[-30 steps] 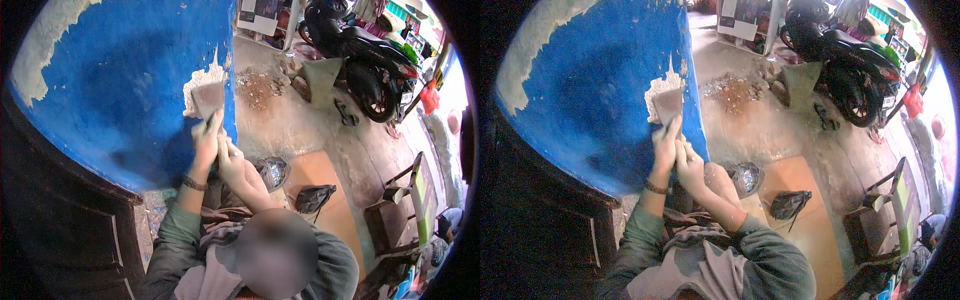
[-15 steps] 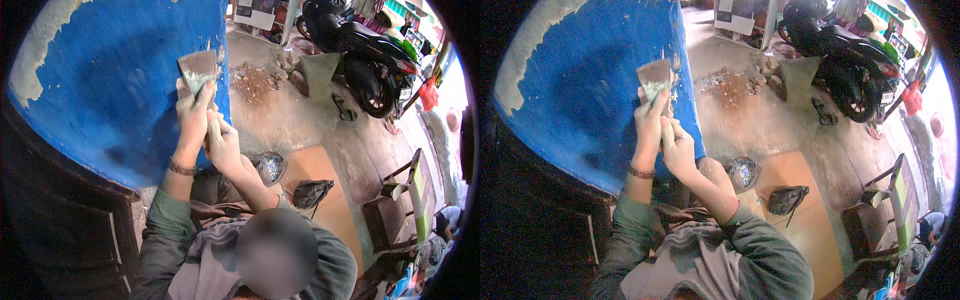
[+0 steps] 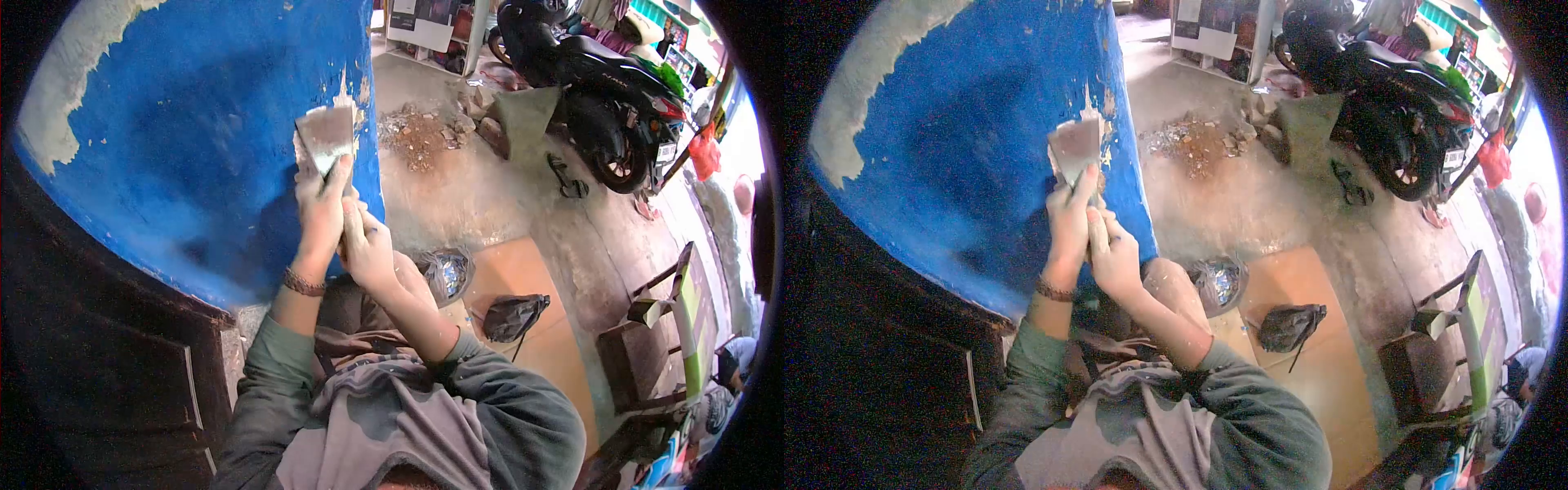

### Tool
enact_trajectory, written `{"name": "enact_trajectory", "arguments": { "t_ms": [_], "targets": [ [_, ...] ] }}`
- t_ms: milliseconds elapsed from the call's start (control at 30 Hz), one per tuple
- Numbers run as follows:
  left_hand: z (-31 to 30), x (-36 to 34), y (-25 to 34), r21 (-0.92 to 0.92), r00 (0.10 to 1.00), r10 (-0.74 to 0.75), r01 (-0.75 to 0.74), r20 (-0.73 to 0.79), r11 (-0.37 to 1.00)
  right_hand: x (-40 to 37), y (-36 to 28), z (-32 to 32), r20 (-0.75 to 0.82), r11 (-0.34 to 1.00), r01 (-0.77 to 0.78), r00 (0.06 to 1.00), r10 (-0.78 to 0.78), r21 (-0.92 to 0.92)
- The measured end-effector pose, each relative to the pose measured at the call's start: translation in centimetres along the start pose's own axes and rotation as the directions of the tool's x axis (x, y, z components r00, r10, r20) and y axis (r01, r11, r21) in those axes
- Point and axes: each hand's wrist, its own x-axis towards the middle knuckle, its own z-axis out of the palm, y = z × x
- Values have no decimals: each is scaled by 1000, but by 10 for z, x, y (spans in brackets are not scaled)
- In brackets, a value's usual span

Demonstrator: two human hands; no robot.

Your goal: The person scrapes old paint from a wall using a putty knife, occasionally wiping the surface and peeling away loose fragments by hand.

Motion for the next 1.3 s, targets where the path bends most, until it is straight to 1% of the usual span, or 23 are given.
{"name": "enact_trajectory", "arguments": {
  "t_ms": [67,167,200,267,333,400,467,500,567,600,667,700,800,867,933,1000,1033,1067,1100,1133,1200,1267,1300],
  "targets": [
    [12,-2,-2,-52,994,5,-11,-106,999,4,0,-1,-12,997,68,998,-68,31],
    [12,27,18,-118,995,95,-95,-6,988,21,-31,1,13,990,132,991,-132,-51],
    [12,38,26,-20,981,194,-194,12,981,20,-53,3,58,998,57,997,-56,-24],
    [13,25,54,-42,999,0,2,53,999,22,-56,1,110,1000,-16,994,19,-23],
    [8,17,31,-74,999,26,-24,26,997,14,-3,-3,57,999,48,997,-49,19],
    [12,-7,3,-62,998,-24,21,-59,998,0,8,-8,41,999,41,998,-41,20],
    [11,-1,-7,-151,999,7,-14,-43,988,5,13,-10,40,998,64,997,-64,7],
    [9,1,3,-134,998,-55,54,-4,990,3,4,-10,36,999,53,998,-54,5],
    [6,0,19,-104,994,-105,106,21,989,-1,-19,-7,141,988,-148,980,141,39],
    [4,-1,16,-97,994,-111,113,19,989,-3,-16,-5,141,987,-156,979,148,44],
    [1,0,8,-5,1000,2,-2,25,1000,-3,-10,-1,36,1000,-29,999,29,-10],
    [2,-4,0,-53,1000,-27,26,-11,998,-5,-3,0,-7,995,50,999,-51,-88],
    [8,5,-8,-96,995,72,-79,-64,992,6,8,-4,18,994,104,994,-104,-42],
    [5,12,14,-94,1000,-10,10,6,995,7,-8,-1,22,997,70,997,-69,-36],
    [1,11,10,-26,1000,13,-13,-1,1000,6,-21,6,33,1000,-2,999,3,-14],
    [-1,8,9,-2,1000,8,-8,-15,1000,8,0,6,0,999,37,999,-37,-32],
    [-3,11,-7,159,984,161,-147,-80,976,4,6,5,-7,998,55,998,-55,-16],
    [1,8,-23,108,972,191,-177,-135,978,2,10,2,-17,997,72,997,-72,-2],
    [2,11,-17,111,976,196,-186,-93,976,2,4,0,7,999,41,999,-41,11],
    [3,15,-11,112,979,199,-192,-53,975,8,-3,0,5,999,47,999,-47,10],
    [8,22,20,-92,999,-39,41,19,995,21,-21,2,30,976,193,981,-191,-105],
    [12,31,34,-77,993,121,-121,-9,990,21,-36,6,21,981,179,984,-178,-72],
    [9,30,30,8,985,173,-173,-18,985,21,-34,7,21,985,164,986,-163,-59]
  ]
}}
